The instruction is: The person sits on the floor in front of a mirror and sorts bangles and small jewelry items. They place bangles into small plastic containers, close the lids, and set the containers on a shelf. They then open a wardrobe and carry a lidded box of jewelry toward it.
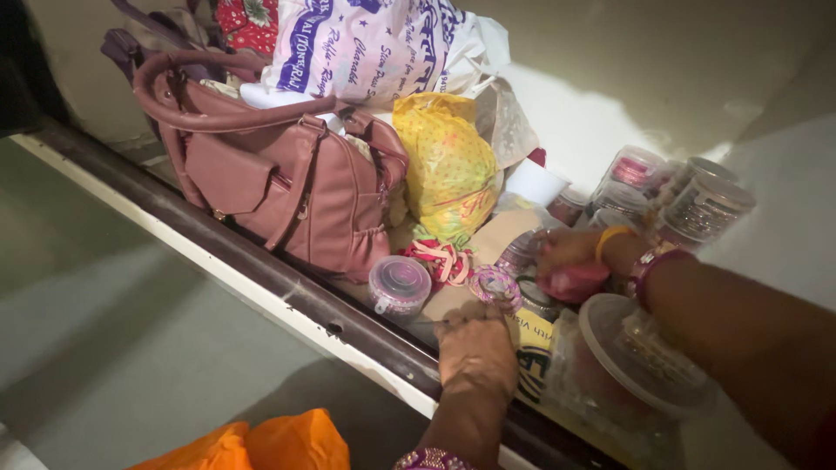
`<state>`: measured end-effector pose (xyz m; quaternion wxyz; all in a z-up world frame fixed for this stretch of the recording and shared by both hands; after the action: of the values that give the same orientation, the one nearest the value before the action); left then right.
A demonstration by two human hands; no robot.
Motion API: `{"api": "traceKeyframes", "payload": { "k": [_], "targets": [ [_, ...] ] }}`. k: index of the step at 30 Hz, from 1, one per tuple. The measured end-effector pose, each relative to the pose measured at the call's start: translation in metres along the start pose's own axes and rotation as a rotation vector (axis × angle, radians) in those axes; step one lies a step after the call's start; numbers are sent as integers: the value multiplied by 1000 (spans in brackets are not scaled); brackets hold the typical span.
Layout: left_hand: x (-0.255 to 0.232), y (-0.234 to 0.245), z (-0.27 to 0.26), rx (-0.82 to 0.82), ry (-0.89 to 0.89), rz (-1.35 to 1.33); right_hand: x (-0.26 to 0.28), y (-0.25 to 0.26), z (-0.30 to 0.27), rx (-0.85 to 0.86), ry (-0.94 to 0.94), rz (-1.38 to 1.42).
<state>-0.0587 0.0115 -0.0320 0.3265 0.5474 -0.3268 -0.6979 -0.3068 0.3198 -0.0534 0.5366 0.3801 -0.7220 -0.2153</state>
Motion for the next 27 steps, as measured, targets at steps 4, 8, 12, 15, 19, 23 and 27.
{"api": "traceKeyframes", "payload": {
  "k": [4,8,12,15,19,23,27],
  "targets": [
    [2,-10,3,114,40,-39,17,4,2,-162,368,-807],
    [2,-12,3,69,9,4,26,10,-33,-217,60,-482],
    [3,-11,0,62,1,-7,48,10,-67,-168,-160,-671],
    [1,-10,0,43,-4,1,67,5,-78,-237,4,-715],
    [3,-10,0,61,14,-37,82,4,-90,-98,172,-504],
    [3,-8,0,81,20,-49,108,34,-102,-325,198,-470],
    [2,-1,-3,84,11,-40,126,46,-117,-285,143,-319]
  ]
}}
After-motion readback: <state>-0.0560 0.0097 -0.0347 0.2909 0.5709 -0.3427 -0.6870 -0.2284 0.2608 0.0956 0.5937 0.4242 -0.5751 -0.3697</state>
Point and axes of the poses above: each hand's wrist, its own z-axis towards the middle knuckle, its own y-axis out of the back of the hand, x = y × z, the point moved 3 cm from there along z, towards the middle knuckle, and after that the axes turned 14 degrees about -x, right-handed, at the moved point
